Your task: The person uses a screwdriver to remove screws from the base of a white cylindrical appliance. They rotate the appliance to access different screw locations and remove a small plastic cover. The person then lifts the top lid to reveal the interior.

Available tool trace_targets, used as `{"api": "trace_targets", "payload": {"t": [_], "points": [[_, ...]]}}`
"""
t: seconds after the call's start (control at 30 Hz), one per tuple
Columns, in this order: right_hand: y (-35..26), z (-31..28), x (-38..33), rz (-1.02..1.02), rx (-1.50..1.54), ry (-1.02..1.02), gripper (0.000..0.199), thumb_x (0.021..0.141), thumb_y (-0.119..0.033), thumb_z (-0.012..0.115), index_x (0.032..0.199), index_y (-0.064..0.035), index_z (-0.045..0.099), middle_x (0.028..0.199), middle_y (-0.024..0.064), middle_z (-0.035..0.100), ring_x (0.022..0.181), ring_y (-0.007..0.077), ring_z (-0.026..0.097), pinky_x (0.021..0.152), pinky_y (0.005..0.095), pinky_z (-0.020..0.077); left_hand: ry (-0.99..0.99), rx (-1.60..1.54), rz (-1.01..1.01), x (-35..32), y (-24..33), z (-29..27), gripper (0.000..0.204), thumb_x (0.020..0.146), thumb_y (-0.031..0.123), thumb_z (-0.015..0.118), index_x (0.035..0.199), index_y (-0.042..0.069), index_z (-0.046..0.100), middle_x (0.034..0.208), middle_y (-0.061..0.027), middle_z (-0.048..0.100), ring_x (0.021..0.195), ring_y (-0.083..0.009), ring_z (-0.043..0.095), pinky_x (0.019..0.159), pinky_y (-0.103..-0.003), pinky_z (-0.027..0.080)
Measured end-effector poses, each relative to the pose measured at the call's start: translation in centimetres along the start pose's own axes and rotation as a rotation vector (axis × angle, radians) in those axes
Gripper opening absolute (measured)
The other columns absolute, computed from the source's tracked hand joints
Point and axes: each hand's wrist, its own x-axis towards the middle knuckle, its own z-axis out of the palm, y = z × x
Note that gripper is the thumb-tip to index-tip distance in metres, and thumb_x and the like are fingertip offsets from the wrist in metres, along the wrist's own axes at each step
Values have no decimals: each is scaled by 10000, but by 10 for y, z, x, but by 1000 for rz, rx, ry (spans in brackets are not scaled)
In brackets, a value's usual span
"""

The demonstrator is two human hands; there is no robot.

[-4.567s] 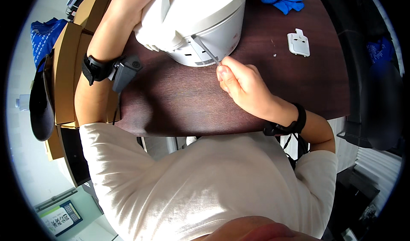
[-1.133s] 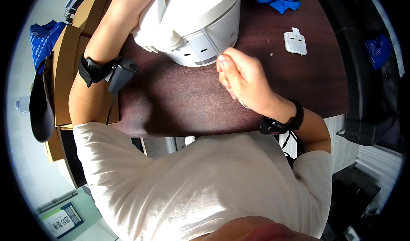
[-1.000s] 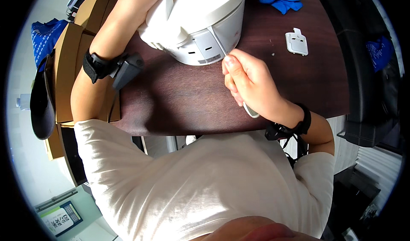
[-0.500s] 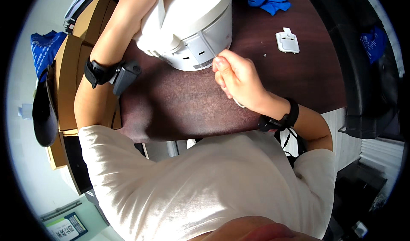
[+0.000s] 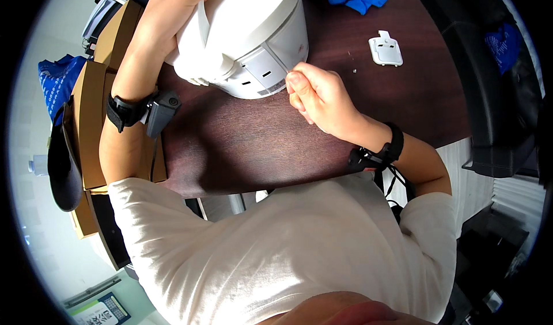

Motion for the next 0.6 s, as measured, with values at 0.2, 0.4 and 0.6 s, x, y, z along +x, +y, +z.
{"api": "trace_targets", "payload": {"t": [0.2, 0.4, 0.6], "points": [[-33, -6, -5, 305, 230, 5, 322, 1013, -252, 365, 816, -14, 455, 538, 11, 425, 371, 65, 395, 344, 238, 342, 66, 134, -30, -10, 13, 12, 350, 783, -36, 459, 1121, 18, 529, 950, -98, 589, 757, -133, 574, 645, -224, 478], [-32, -15, 0, 249, 103, -63, 308, 1012, -228, 369, 807, -11, 448, 534, 9, 418, 357, 68, 380, 351, 233, 339, 110, 101, -87, 4, 3, 8, 225, 815, 11, 483, 1020, 17, 576, 836, -80, 602, 678, -133, 574, 597, -230, 475], [-18, -24, 10, 58, -59, -76, 297, 1006, -205, 394, 780, -23, 460, 542, -5, 420, 395, 50, 372, 365, 232, 329, 90, 243, 99, 7, -30, -8, 270, 834, 211, 552, 1053, 79, 637, 675, -23, 563, 548, -71, 573, 515, -175, 464]]}}
